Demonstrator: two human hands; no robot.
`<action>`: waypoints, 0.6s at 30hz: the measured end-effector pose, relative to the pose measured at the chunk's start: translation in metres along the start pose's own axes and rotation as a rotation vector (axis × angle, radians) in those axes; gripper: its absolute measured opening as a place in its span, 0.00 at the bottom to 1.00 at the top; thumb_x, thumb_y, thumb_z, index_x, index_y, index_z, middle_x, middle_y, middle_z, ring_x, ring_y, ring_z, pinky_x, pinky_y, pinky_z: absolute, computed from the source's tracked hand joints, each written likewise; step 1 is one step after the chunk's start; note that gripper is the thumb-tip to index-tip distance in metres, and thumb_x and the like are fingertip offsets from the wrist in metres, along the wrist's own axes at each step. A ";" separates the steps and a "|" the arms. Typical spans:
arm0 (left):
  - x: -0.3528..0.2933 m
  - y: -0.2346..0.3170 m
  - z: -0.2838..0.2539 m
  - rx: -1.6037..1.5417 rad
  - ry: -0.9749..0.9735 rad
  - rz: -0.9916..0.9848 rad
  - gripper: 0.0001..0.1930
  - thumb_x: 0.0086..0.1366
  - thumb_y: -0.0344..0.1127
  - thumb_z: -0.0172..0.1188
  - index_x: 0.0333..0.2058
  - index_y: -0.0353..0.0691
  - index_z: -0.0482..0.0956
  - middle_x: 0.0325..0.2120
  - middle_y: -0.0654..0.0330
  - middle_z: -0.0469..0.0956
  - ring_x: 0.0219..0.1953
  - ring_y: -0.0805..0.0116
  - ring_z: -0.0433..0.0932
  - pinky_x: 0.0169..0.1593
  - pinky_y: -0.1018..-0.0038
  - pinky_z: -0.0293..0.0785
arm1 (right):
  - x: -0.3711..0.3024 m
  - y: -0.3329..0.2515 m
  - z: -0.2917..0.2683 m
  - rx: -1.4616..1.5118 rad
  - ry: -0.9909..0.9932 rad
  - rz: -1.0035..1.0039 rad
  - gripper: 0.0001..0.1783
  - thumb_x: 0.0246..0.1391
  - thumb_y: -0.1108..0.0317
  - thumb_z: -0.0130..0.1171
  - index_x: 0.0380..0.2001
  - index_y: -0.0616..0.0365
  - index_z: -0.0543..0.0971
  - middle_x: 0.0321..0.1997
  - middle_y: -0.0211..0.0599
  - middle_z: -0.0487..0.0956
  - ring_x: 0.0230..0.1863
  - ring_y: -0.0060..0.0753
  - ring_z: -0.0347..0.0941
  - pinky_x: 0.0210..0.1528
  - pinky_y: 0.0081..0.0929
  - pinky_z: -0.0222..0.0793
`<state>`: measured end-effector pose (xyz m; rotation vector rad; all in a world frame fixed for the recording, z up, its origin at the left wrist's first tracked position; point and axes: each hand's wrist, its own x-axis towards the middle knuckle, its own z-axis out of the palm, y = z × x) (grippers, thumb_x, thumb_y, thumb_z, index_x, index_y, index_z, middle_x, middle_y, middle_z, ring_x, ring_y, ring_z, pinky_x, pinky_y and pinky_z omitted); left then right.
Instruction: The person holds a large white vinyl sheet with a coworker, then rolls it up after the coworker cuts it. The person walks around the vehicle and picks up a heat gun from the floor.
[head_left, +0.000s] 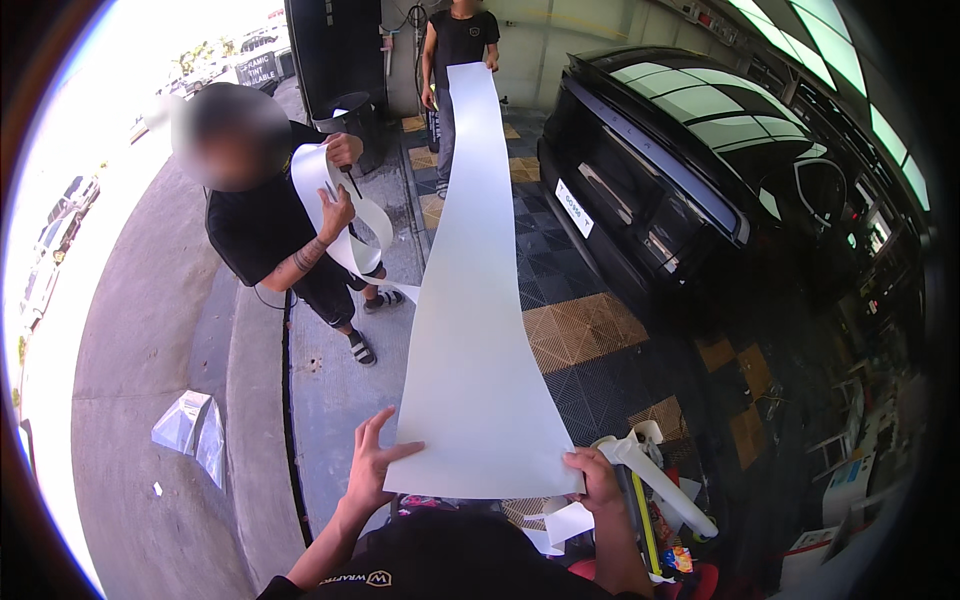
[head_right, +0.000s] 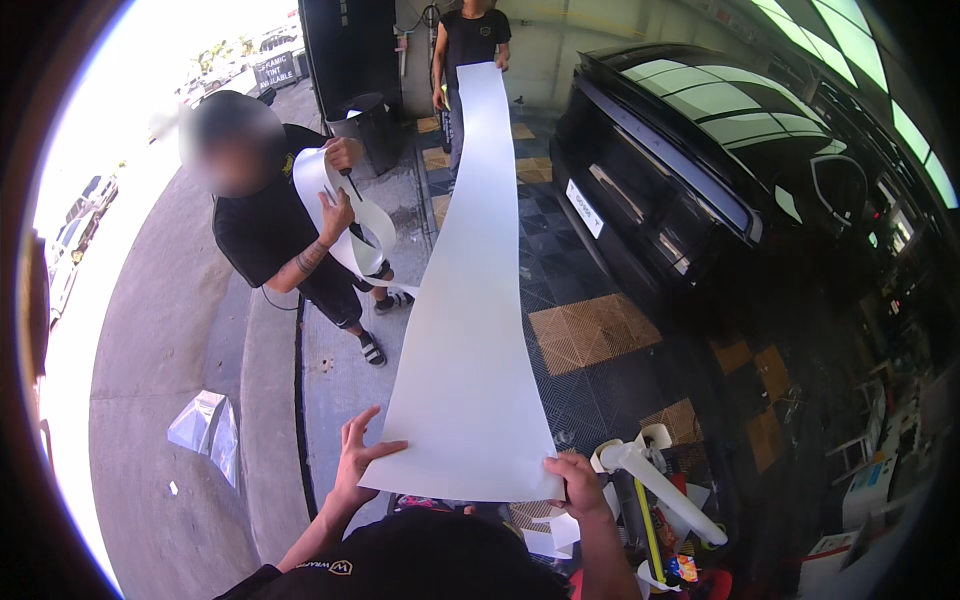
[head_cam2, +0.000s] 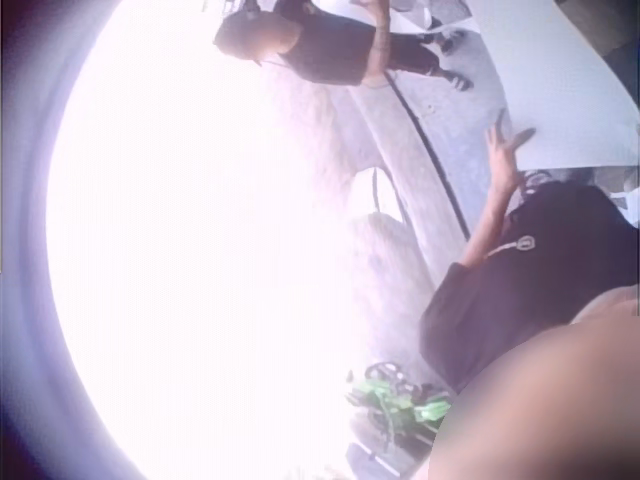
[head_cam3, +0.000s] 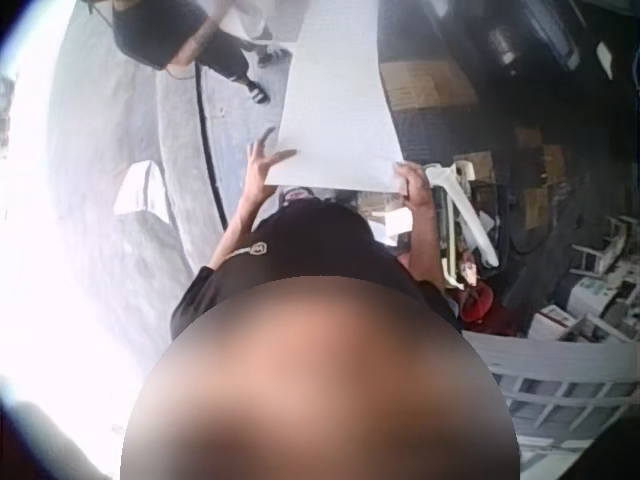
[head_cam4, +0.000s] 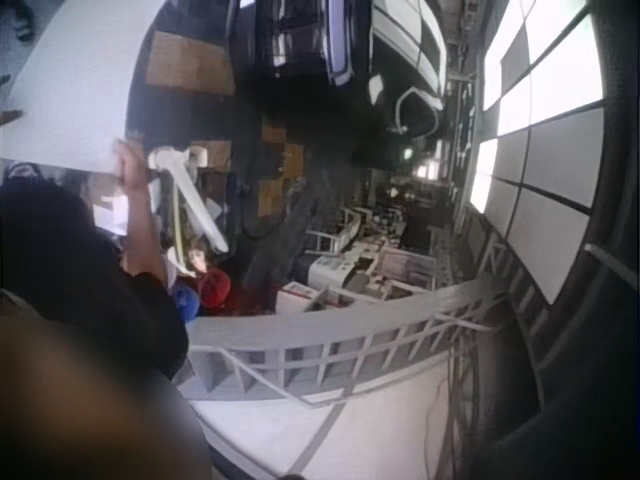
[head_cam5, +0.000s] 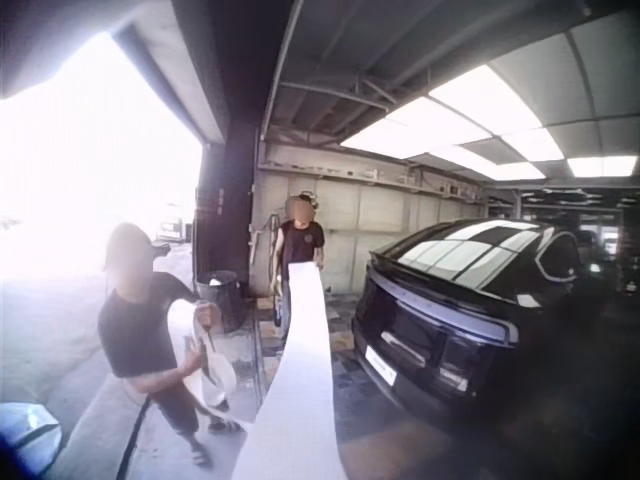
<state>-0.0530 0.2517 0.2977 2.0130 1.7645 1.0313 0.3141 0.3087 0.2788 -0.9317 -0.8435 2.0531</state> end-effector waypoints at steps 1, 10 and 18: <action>0.001 -0.001 0.001 -0.128 0.010 0.007 0.15 0.52 0.34 0.69 0.41 0.47 0.87 0.54 0.48 0.74 0.58 0.47 0.69 0.63 0.55 0.64 | 0.008 -0.006 0.001 -0.019 0.006 -0.052 0.20 0.66 0.57 0.50 0.30 0.65 0.77 0.17 0.33 0.73 0.13 0.23 0.67 0.13 0.21 0.60; 0.009 -0.025 0.032 -0.459 0.073 -0.132 0.10 0.67 0.33 0.60 0.43 0.34 0.81 0.37 0.54 0.83 0.48 0.57 0.79 0.55 0.64 0.71 | 0.039 -0.030 0.040 -0.321 0.281 -0.910 0.31 0.69 0.44 0.39 0.50 0.64 0.73 0.44 0.45 0.78 0.49 0.37 0.75 0.53 0.34 0.68; 0.036 -0.008 0.038 -0.579 0.045 -0.285 0.20 0.66 0.35 0.61 0.53 0.32 0.74 0.45 0.53 0.80 0.50 0.65 0.75 0.58 0.66 0.67 | 0.008 -0.017 0.028 -0.650 0.335 -0.767 0.07 0.59 0.73 0.60 0.29 0.65 0.76 0.26 0.33 0.75 0.28 0.23 0.68 0.32 0.23 0.63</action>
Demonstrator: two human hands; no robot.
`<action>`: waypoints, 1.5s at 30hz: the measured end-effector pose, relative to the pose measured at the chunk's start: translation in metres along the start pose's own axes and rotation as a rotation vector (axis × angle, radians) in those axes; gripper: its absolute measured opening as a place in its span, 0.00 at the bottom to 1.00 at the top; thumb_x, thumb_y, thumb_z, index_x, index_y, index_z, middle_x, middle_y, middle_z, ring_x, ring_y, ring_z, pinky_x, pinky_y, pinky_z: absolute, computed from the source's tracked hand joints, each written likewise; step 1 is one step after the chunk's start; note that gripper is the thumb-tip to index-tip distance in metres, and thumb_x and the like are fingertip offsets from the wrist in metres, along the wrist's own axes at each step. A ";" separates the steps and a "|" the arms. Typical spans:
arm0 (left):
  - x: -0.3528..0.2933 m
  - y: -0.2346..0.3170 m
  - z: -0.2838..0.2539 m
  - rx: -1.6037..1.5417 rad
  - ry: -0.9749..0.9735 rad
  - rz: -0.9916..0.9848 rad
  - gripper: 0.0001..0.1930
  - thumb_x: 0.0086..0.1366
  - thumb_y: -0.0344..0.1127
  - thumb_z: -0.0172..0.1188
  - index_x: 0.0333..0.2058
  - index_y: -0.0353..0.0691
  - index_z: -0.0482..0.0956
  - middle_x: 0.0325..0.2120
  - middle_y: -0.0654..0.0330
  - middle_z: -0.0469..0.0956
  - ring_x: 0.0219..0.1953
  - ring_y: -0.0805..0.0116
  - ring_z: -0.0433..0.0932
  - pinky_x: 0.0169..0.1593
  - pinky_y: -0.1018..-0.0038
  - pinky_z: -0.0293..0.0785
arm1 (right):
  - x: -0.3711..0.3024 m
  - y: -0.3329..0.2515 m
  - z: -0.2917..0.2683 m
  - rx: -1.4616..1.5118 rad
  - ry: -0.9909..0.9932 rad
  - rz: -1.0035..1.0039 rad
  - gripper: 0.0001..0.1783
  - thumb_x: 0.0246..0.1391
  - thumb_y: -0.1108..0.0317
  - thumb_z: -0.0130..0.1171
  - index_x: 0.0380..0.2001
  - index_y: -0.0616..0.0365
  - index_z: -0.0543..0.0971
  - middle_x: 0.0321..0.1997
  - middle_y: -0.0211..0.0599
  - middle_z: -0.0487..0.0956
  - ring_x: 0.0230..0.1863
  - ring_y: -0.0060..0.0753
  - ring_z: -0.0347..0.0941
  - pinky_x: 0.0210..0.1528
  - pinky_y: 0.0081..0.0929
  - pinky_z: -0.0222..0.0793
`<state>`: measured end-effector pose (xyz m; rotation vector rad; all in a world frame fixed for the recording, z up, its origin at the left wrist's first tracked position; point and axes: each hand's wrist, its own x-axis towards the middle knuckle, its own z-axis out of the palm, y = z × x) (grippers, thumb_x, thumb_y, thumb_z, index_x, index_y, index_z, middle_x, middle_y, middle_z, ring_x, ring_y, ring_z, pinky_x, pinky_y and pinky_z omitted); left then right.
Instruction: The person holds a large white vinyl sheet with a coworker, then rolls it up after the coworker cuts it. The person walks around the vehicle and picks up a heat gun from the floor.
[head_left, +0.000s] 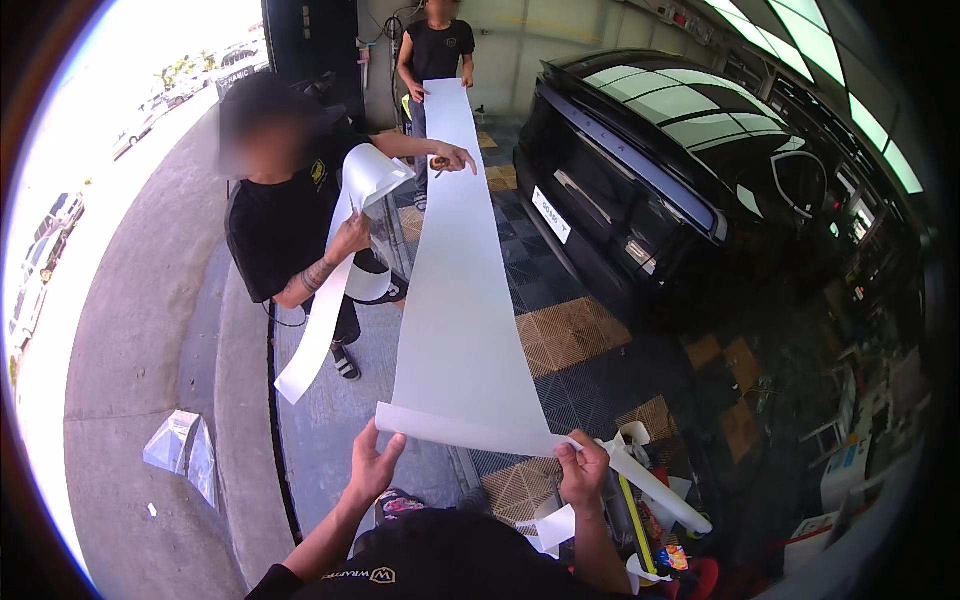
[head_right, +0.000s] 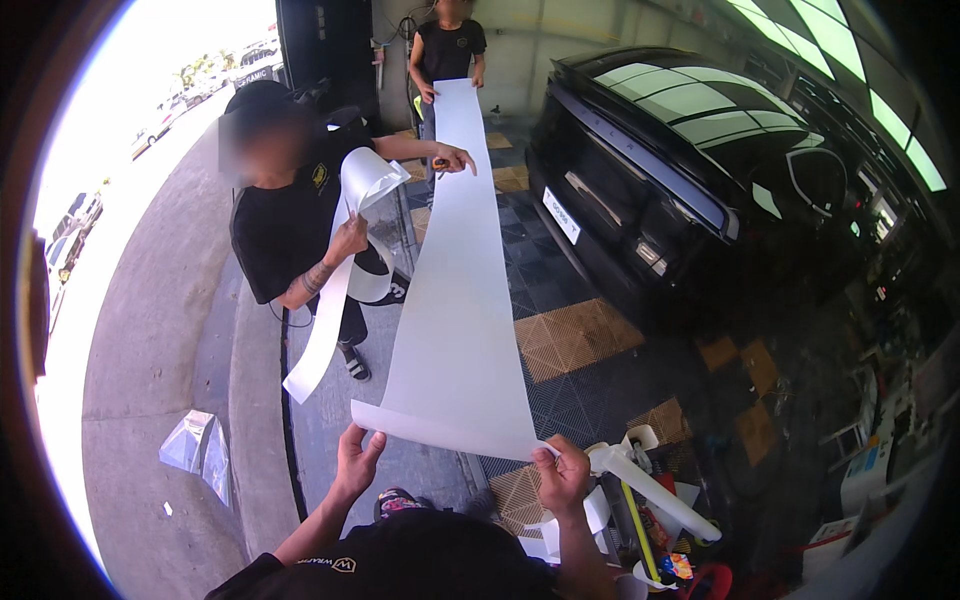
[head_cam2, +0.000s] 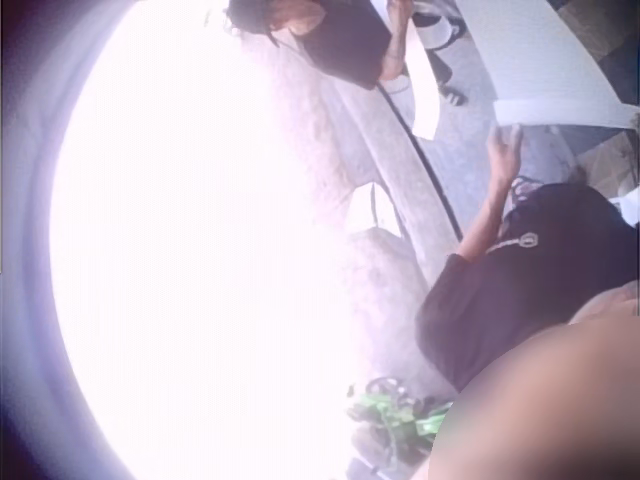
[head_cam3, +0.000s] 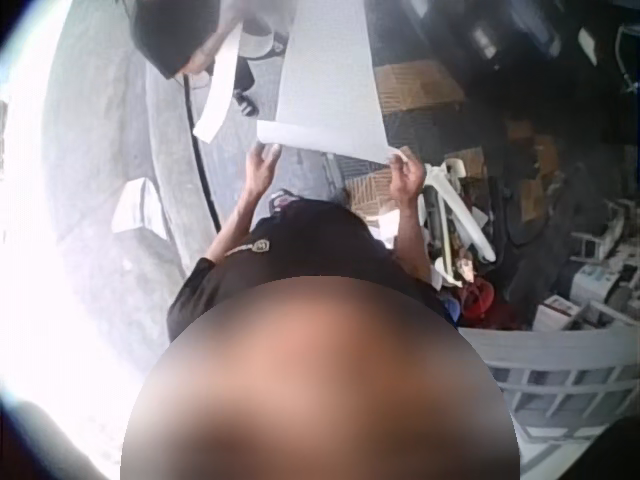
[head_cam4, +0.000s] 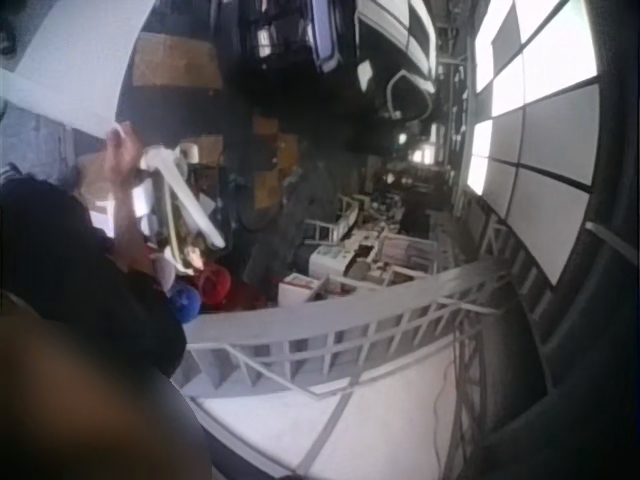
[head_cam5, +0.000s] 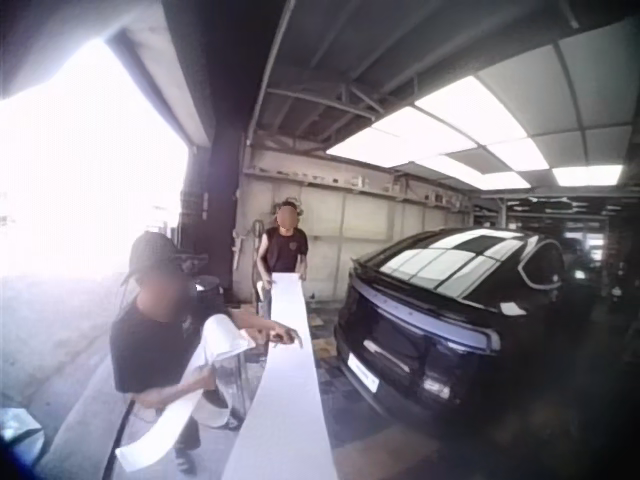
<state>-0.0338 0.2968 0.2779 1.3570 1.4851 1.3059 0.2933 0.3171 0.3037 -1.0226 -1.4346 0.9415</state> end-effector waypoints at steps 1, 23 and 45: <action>0.002 0.010 0.004 0.024 0.088 0.063 0.22 0.63 0.33 0.64 0.55 0.33 0.73 0.48 0.52 0.78 0.51 0.62 0.74 0.59 0.65 0.67 | -0.002 0.001 0.002 0.057 0.009 -0.006 0.07 0.60 0.73 0.59 0.30 0.65 0.76 0.26 0.33 0.75 0.28 0.22 0.68 0.32 0.23 0.63; 0.005 -0.023 -0.082 -0.094 -0.244 -0.156 0.13 0.70 0.38 0.60 0.30 0.33 0.79 0.20 0.72 0.70 0.24 0.84 0.63 0.28 0.82 0.60 | -0.070 -0.021 0.080 -0.404 0.087 0.111 0.09 0.61 0.70 0.59 0.30 0.66 0.77 0.27 0.41 0.76 0.30 0.36 0.76 0.35 0.29 0.68; -0.007 0.002 -0.048 -0.281 -0.227 0.065 0.09 0.72 0.36 0.55 0.40 0.35 0.76 0.38 0.59 0.77 0.38 0.74 0.75 0.39 0.76 0.73 | -0.078 0.013 0.062 -0.031 -0.023 0.318 0.10 0.64 0.67 0.57 0.32 0.65 0.78 0.24 0.30 0.76 0.26 0.17 0.67 0.30 0.23 0.65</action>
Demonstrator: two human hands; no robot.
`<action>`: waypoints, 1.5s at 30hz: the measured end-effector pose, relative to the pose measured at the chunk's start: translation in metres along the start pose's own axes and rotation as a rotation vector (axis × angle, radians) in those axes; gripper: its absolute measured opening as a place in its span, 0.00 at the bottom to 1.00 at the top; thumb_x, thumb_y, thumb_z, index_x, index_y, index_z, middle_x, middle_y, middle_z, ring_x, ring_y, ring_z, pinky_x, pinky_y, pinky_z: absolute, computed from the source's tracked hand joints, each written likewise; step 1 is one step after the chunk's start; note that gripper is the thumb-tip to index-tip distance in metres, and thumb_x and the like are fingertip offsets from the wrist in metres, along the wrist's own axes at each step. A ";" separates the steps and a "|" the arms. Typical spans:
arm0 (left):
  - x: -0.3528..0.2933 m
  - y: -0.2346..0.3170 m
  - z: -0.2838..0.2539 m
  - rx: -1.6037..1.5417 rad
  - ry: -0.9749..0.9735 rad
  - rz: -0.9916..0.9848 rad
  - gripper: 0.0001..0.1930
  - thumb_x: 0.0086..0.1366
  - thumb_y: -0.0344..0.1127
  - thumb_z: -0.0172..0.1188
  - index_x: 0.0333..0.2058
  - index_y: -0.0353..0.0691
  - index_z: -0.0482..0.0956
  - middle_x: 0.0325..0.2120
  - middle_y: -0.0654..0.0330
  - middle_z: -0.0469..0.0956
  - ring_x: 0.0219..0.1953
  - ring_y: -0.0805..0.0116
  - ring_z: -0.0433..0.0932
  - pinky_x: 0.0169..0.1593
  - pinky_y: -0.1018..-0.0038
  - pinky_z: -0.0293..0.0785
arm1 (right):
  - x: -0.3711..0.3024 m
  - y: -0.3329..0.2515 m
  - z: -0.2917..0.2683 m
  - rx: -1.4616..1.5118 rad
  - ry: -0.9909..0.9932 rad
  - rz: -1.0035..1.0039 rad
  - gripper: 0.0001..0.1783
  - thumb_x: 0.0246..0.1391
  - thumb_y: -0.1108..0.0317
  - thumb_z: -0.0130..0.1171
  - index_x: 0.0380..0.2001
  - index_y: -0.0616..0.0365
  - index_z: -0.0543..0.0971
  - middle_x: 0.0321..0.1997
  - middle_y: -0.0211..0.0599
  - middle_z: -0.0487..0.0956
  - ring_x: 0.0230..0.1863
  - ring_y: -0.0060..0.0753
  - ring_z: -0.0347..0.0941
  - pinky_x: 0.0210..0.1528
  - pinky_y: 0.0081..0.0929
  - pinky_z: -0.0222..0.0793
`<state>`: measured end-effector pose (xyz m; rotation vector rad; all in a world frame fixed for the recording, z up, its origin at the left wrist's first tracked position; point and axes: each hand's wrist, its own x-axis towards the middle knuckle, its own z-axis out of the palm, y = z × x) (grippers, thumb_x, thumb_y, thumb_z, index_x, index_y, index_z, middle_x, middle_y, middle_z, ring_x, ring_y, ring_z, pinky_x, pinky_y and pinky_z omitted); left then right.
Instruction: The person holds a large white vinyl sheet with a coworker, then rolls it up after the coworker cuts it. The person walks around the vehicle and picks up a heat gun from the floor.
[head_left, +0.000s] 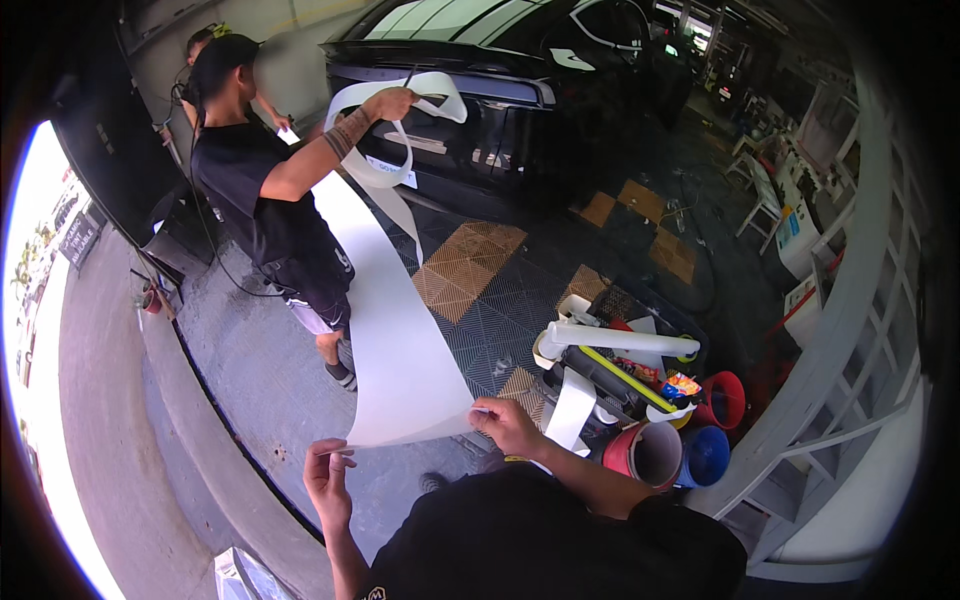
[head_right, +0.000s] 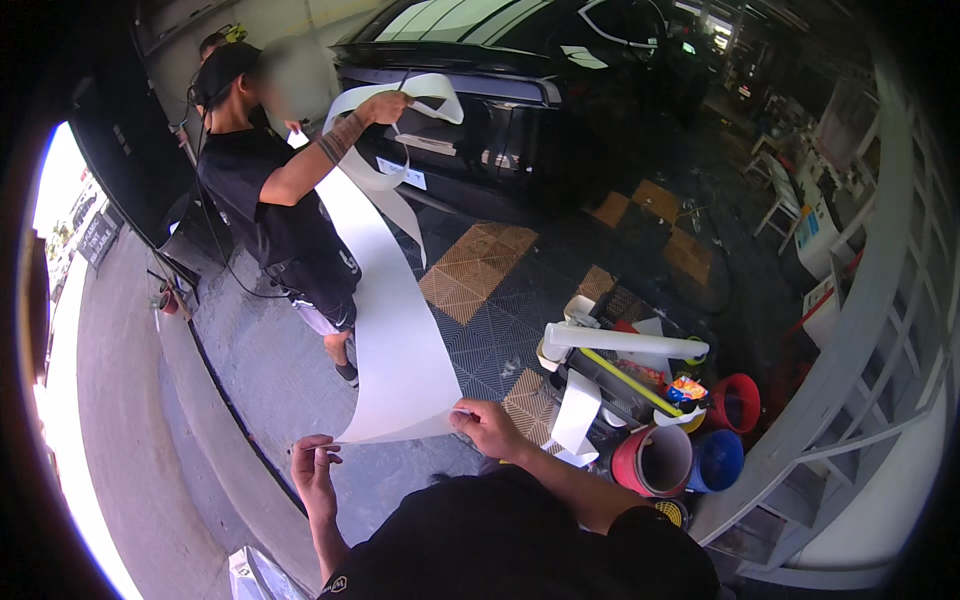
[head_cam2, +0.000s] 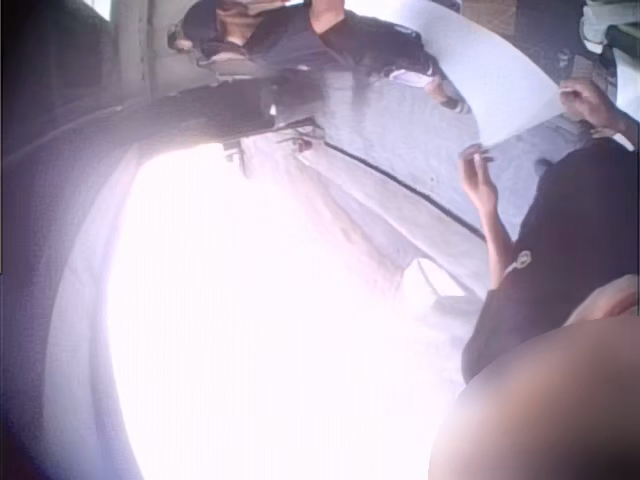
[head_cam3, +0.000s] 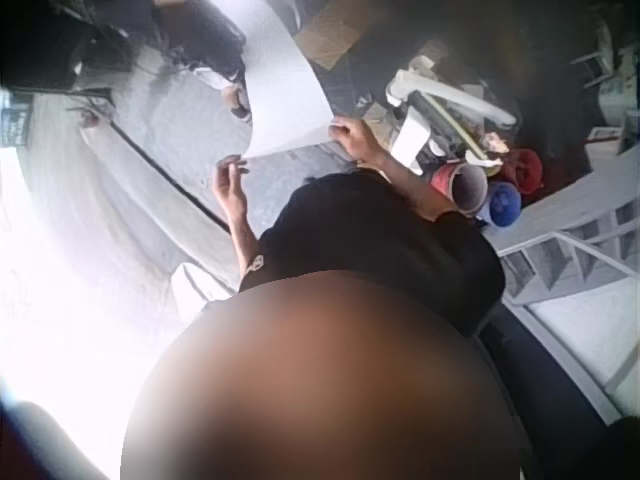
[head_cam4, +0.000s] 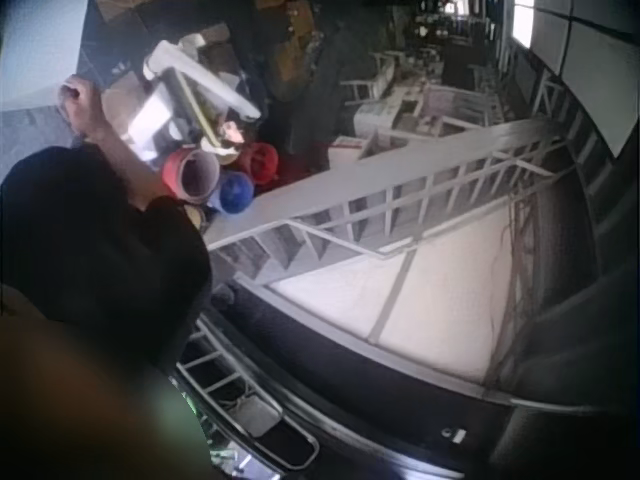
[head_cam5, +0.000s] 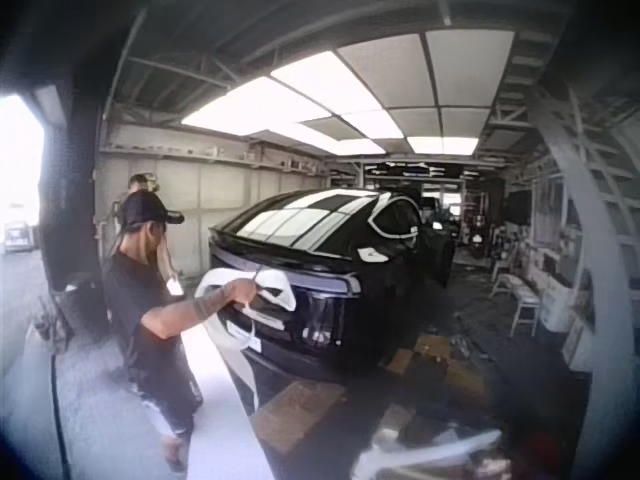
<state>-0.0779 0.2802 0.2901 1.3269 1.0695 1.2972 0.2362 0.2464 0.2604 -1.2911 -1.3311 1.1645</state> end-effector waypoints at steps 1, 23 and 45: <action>0.003 0.002 0.010 0.057 -0.024 0.008 0.09 0.72 0.37 0.55 0.40 0.35 0.76 0.38 0.59 0.77 0.37 0.74 0.76 0.39 0.76 0.73 | 0.001 0.004 -0.008 0.032 0.041 -0.029 0.11 0.64 0.66 0.57 0.32 0.64 0.78 0.24 0.28 0.75 0.25 0.16 0.66 0.29 0.22 0.64; 0.018 0.020 0.108 0.128 -0.033 0.001 0.12 0.74 0.37 0.52 0.41 0.32 0.76 0.39 0.56 0.77 0.37 0.71 0.76 0.40 0.74 0.74 | -0.007 0.054 -0.093 0.456 -0.073 0.173 0.10 0.66 0.67 0.55 0.35 0.64 0.78 0.31 0.27 0.76 0.34 0.17 0.72 0.41 0.18 0.71; -0.010 -0.011 0.052 0.130 -0.035 -0.212 0.10 0.67 0.34 0.62 0.30 0.33 0.76 0.24 0.61 0.78 0.29 0.76 0.75 0.37 0.76 0.72 | -0.011 0.026 -0.061 0.153 -0.140 0.199 0.11 0.65 0.69 0.51 0.30 0.63 0.76 0.27 0.24 0.73 0.33 0.15 0.67 0.38 0.17 0.64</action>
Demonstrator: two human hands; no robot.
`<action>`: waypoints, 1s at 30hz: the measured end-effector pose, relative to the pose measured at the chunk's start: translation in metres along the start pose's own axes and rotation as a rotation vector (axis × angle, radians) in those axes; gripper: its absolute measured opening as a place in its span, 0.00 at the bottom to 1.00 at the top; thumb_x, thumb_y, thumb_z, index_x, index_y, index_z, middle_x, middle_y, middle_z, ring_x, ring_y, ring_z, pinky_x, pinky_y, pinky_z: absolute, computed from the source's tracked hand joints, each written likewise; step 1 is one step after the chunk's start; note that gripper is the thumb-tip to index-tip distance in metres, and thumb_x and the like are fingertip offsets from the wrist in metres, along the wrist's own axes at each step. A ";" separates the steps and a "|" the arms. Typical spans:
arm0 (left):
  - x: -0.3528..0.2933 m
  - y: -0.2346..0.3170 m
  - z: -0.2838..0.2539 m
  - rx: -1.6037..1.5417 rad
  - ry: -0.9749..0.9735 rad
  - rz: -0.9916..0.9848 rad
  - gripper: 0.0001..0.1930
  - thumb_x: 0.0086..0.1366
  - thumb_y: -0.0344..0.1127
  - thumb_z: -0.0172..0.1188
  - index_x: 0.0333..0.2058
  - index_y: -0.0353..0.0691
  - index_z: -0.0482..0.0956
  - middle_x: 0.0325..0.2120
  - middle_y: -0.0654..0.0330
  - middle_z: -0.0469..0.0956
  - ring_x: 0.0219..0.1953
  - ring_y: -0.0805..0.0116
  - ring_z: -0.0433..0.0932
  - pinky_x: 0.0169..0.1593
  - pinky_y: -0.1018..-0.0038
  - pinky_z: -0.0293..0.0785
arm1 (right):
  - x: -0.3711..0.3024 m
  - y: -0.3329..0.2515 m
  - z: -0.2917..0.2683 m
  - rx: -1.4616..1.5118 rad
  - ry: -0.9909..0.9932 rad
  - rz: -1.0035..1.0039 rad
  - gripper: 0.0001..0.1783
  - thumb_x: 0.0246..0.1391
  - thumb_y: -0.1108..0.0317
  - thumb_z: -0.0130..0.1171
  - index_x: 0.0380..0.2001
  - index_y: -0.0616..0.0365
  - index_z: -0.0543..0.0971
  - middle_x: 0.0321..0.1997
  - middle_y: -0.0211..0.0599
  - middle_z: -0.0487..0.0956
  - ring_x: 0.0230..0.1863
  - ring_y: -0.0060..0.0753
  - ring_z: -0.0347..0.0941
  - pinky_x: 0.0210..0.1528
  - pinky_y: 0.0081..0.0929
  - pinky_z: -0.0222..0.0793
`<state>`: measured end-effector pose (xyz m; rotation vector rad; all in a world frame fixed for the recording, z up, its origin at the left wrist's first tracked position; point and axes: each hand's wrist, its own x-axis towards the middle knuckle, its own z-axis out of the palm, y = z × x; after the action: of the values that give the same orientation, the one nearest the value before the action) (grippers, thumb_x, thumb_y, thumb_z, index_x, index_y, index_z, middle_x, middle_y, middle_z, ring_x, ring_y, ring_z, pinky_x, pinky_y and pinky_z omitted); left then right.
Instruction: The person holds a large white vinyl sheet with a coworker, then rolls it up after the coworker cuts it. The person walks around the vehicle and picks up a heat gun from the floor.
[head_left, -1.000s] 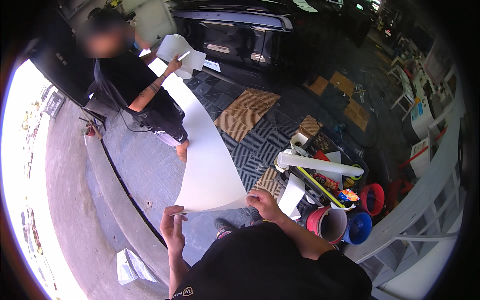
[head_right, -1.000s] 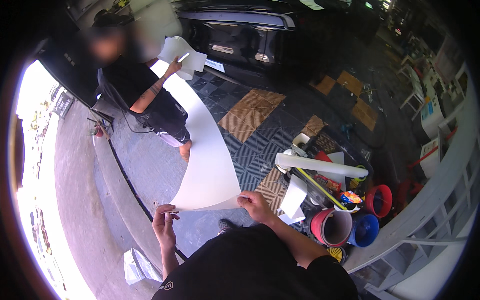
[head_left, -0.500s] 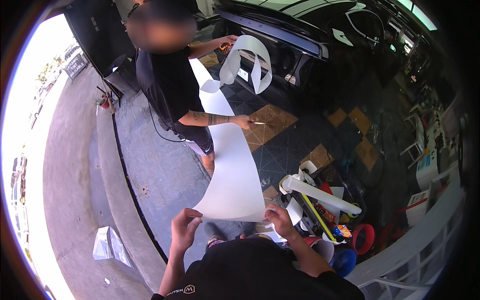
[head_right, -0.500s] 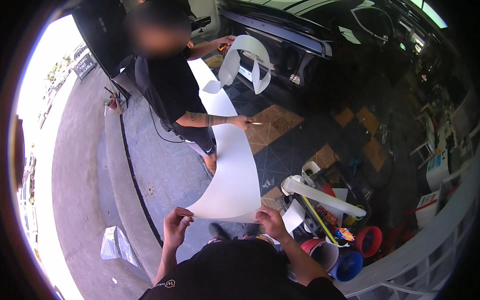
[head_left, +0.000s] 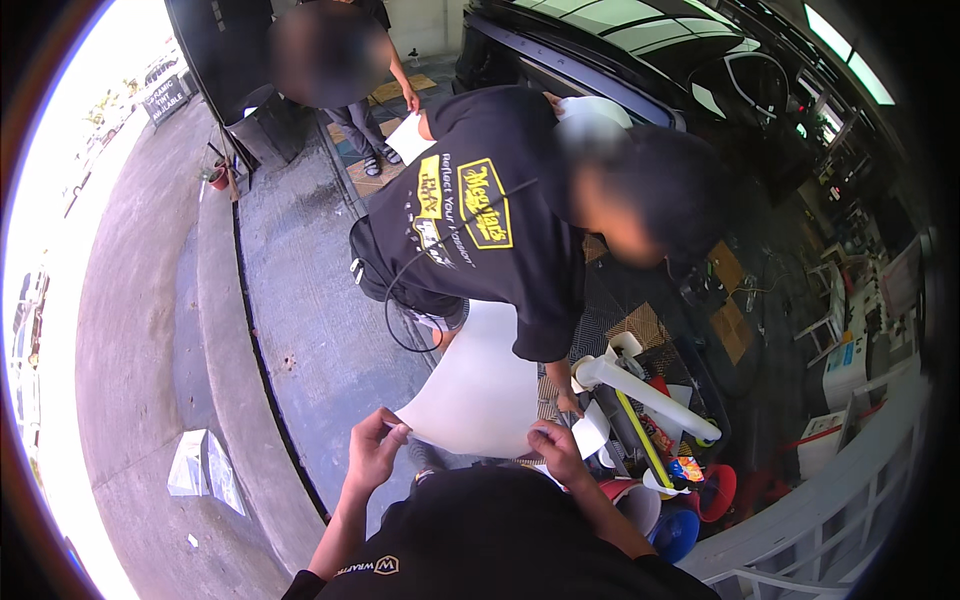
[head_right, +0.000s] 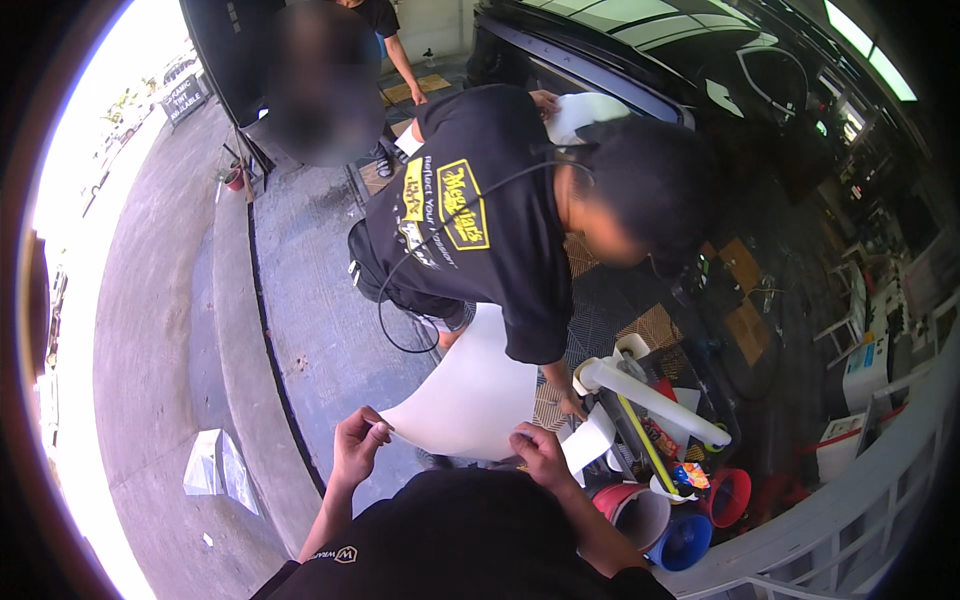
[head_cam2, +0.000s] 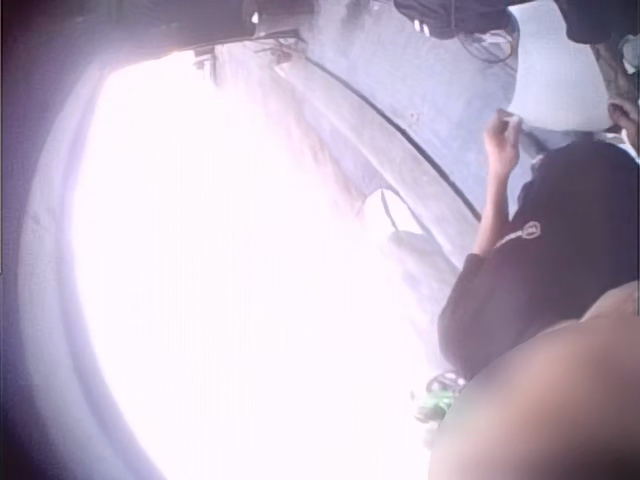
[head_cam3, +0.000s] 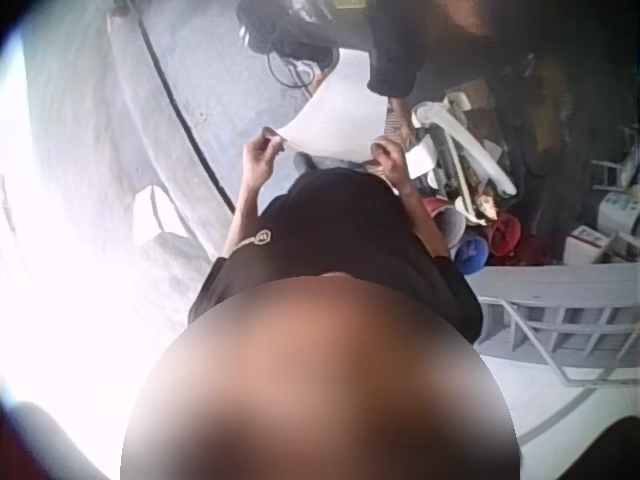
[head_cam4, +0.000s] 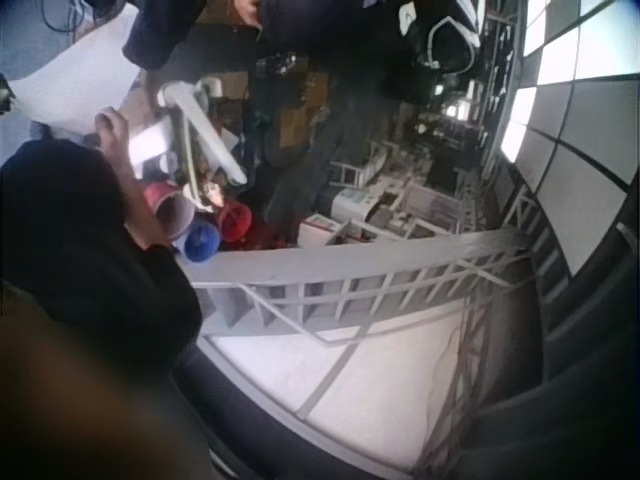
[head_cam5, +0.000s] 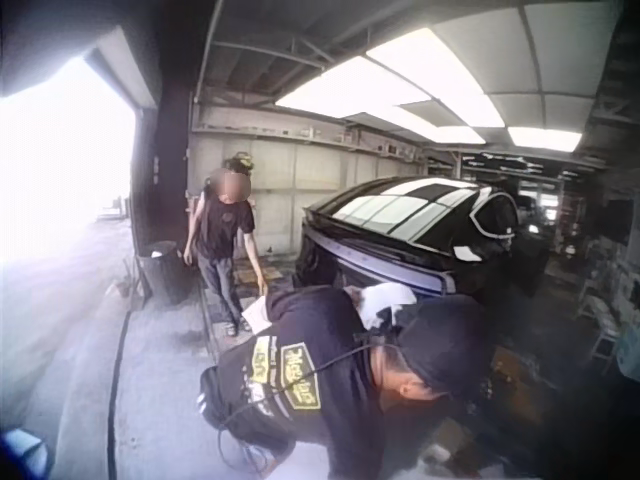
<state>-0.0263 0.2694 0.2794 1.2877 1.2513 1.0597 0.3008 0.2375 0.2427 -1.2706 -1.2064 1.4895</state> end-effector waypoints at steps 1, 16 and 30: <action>0.000 -0.002 -0.005 0.010 -0.020 0.001 0.10 0.67 0.34 0.62 0.30 0.32 0.76 0.24 0.61 0.78 0.29 0.76 0.75 0.37 0.75 0.73 | -0.001 0.001 0.006 0.018 0.029 0.022 0.11 0.65 0.69 0.51 0.30 0.63 0.76 0.27 0.24 0.72 0.32 0.15 0.67 0.38 0.17 0.63; -0.004 -0.039 -0.051 -0.088 -0.132 0.067 0.09 0.64 0.34 0.65 0.32 0.33 0.77 0.27 0.58 0.79 0.33 0.73 0.77 0.40 0.73 0.74 | -0.008 -0.006 0.052 -0.153 0.178 0.002 0.12 0.65 0.67 0.53 0.29 0.63 0.76 0.26 0.24 0.73 0.32 0.15 0.65 0.37 0.18 0.63; -0.002 -0.055 -0.061 -0.284 -0.171 -0.076 0.10 0.70 0.35 0.59 0.36 0.32 0.76 0.30 0.59 0.79 0.35 0.75 0.78 0.41 0.74 0.75 | -0.008 -0.023 0.081 -0.365 0.427 -0.138 0.13 0.68 0.64 0.53 0.36 0.65 0.78 0.27 0.23 0.73 0.31 0.14 0.63 0.33 0.18 0.60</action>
<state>-0.0929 0.2700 0.2314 1.0802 0.9744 1.0097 0.2224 0.2221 0.2699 -1.6095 -1.2745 0.8599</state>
